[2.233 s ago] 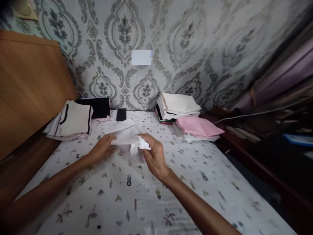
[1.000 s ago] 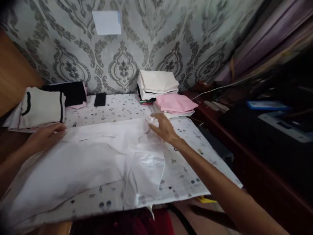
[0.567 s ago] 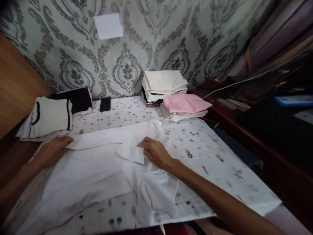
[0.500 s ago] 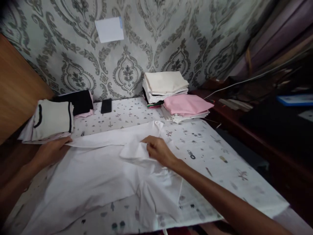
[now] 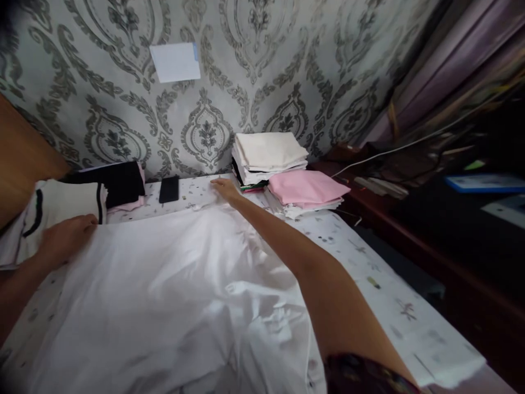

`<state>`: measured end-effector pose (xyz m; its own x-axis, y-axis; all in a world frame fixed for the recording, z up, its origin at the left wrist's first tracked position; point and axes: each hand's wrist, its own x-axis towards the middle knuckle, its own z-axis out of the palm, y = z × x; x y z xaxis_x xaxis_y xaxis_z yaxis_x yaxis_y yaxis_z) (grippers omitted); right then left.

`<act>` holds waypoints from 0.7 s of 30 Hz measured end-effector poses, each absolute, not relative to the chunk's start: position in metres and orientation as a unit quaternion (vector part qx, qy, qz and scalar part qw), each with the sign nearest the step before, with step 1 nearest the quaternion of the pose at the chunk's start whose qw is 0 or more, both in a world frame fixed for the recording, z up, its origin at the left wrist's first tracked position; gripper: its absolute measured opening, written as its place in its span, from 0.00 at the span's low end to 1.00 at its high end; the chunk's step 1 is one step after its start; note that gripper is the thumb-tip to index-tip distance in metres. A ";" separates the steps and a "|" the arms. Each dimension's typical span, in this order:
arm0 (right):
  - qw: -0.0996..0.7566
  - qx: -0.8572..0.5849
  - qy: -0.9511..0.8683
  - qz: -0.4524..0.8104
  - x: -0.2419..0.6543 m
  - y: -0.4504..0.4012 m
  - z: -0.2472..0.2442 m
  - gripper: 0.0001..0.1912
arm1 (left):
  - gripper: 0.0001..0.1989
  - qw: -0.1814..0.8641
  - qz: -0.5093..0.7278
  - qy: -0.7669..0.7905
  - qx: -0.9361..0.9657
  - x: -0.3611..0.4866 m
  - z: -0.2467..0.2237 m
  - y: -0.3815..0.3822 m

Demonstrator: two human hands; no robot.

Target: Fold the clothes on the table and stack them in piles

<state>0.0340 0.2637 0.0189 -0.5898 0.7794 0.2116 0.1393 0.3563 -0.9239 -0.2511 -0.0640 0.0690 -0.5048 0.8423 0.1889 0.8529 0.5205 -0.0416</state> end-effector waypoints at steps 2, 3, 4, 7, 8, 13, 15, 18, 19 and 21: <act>0.335 -0.336 -0.758 0.448 0.034 0.263 0.006 0.12 | 0.11 0.107 -0.030 -0.868 -0.484 -0.251 0.065 -0.067; 0.335 -0.348 -0.762 0.432 0.040 0.260 0.002 0.13 | 0.13 0.118 -0.032 -0.866 -0.485 -0.250 0.065 -0.069; 0.333 -0.353 -0.768 0.418 0.048 0.255 0.000 0.15 | 0.14 0.132 -0.037 -0.862 -0.488 -0.248 0.064 -0.071; 0.325 -0.339 -0.801 0.371 0.087 0.226 -0.003 0.16 | 0.18 0.161 -0.077 -0.832 -0.525 -0.232 0.056 -0.076; 0.318 -0.323 -0.820 0.349 0.103 0.212 -0.004 0.17 | 0.18 0.144 -0.097 -0.822 -0.543 -0.223 0.050 -0.076; 0.196 -0.194 -0.949 0.153 0.171 0.137 -0.018 0.18 | 0.22 -0.011 -0.171 -0.732 -0.659 -0.156 0.008 -0.061; 0.175 -0.205 -0.957 0.111 0.185 0.120 -0.023 0.19 | 0.24 -0.041 -0.163 -0.685 -0.709 -0.128 -0.005 -0.042; 0.178 -0.231 -0.953 0.081 0.193 0.110 -0.025 0.19 | 0.25 -0.072 -0.119 -0.633 -0.762 -0.096 -0.013 -0.001; 0.184 -0.235 -0.951 0.077 0.194 0.109 -0.025 0.19 | 0.26 -0.079 -0.104 -0.623 -0.771 -0.089 -0.014 0.016; 0.194 -0.237 -0.949 0.076 0.195 0.110 -0.024 0.19 | 0.27 -0.084 -0.081 -0.618 -0.778 -0.084 -0.015 0.049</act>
